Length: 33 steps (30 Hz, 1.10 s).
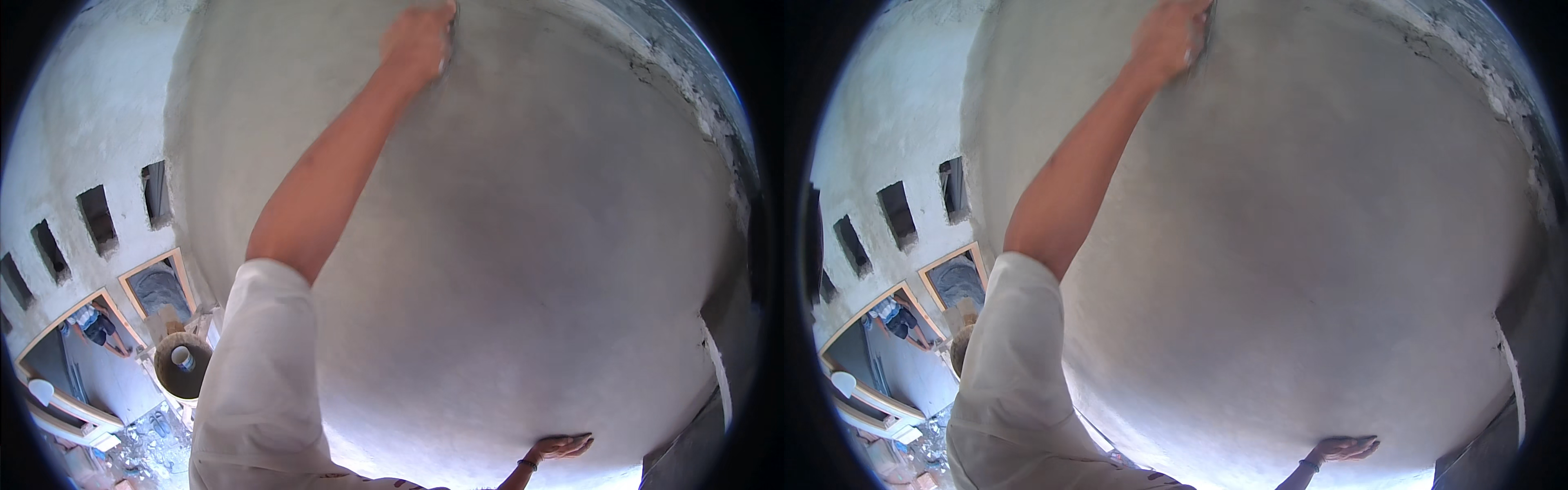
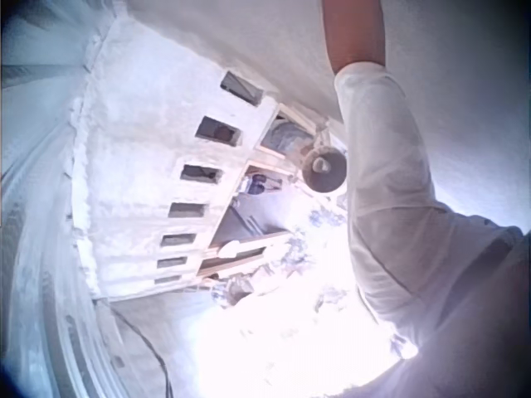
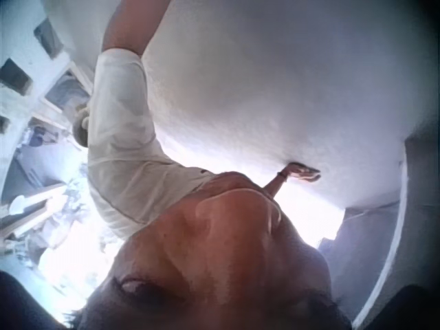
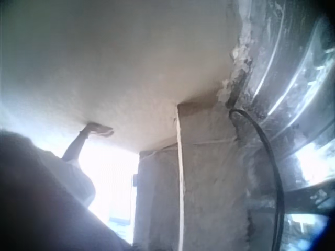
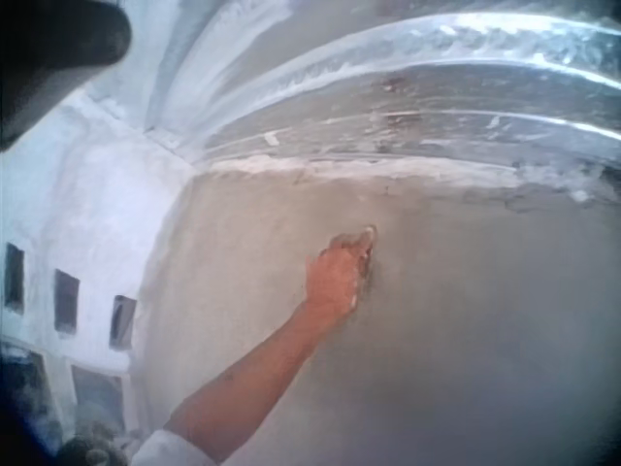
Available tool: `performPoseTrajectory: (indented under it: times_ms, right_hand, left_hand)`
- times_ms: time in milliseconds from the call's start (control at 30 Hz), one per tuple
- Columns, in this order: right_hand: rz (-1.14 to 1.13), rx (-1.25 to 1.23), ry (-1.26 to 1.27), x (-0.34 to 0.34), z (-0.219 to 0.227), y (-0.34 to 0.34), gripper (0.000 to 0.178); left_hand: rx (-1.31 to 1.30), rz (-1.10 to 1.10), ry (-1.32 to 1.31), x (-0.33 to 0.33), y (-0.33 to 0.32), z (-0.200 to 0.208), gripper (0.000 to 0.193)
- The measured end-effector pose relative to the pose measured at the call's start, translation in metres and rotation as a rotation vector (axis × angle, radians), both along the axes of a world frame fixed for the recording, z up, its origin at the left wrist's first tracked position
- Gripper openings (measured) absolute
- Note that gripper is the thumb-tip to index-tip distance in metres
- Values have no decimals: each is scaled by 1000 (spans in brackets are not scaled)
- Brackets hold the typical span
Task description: The person smooths fresh plaster on a vertical wall surface using a wooden float tool, applying circular and sweeping motions to create a even finish.
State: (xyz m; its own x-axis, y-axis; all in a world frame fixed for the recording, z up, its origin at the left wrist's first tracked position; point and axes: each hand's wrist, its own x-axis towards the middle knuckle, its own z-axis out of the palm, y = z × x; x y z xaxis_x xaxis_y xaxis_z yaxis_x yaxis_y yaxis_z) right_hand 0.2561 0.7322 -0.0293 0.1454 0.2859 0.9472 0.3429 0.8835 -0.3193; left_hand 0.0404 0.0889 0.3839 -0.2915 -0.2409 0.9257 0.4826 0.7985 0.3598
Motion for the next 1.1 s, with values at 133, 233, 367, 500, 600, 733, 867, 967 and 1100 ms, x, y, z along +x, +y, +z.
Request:
performPoseTrajectory:
  times_ms: [133, 233, 367, 500, 600, 733, 867, 967, 1100]
  right_hand:
    - [-14, -23, 0, 1, -6, 3, 74]
    - [-30, -50, -9, -5, 0, -3, 76]
    - [-12, -17, -24, -3, 1, -7, 78]
    - [-2, -50, -1, -2, 3, -15, 74]
    - [6, -16, 0, 2, 3, -12, 73]
    - [-13, -15, -1, -5, -2, -3, 74]
    - [80, -10, -95, 1, -7, -7, 73]
    - [124, -10, -188, 30, 4, -12, 63]
    - [79, 8, -219, 43, 14, -17, 51]
  left_hand:
    - [-283, 134, 287, -13, 45, -25, 43]
    - [-307, 136, 284, -8, 30, 29, 42]
    - [-201, 120, 212, -19, -7, 68, 37]
    - [-162, 92, 250, -16, 7, 24, 37]
    - [-313, 48, 246, 7, 36, 19, 36]
    - [-167, 177, 198, -22, -15, 63, 35]
    - [75, -93, 15, -38, -77, -5, 36]
    - [113, 143, -113, -33, -62, -130, 38]
    - [350, -109, -485, 9, -4, -287, 43]
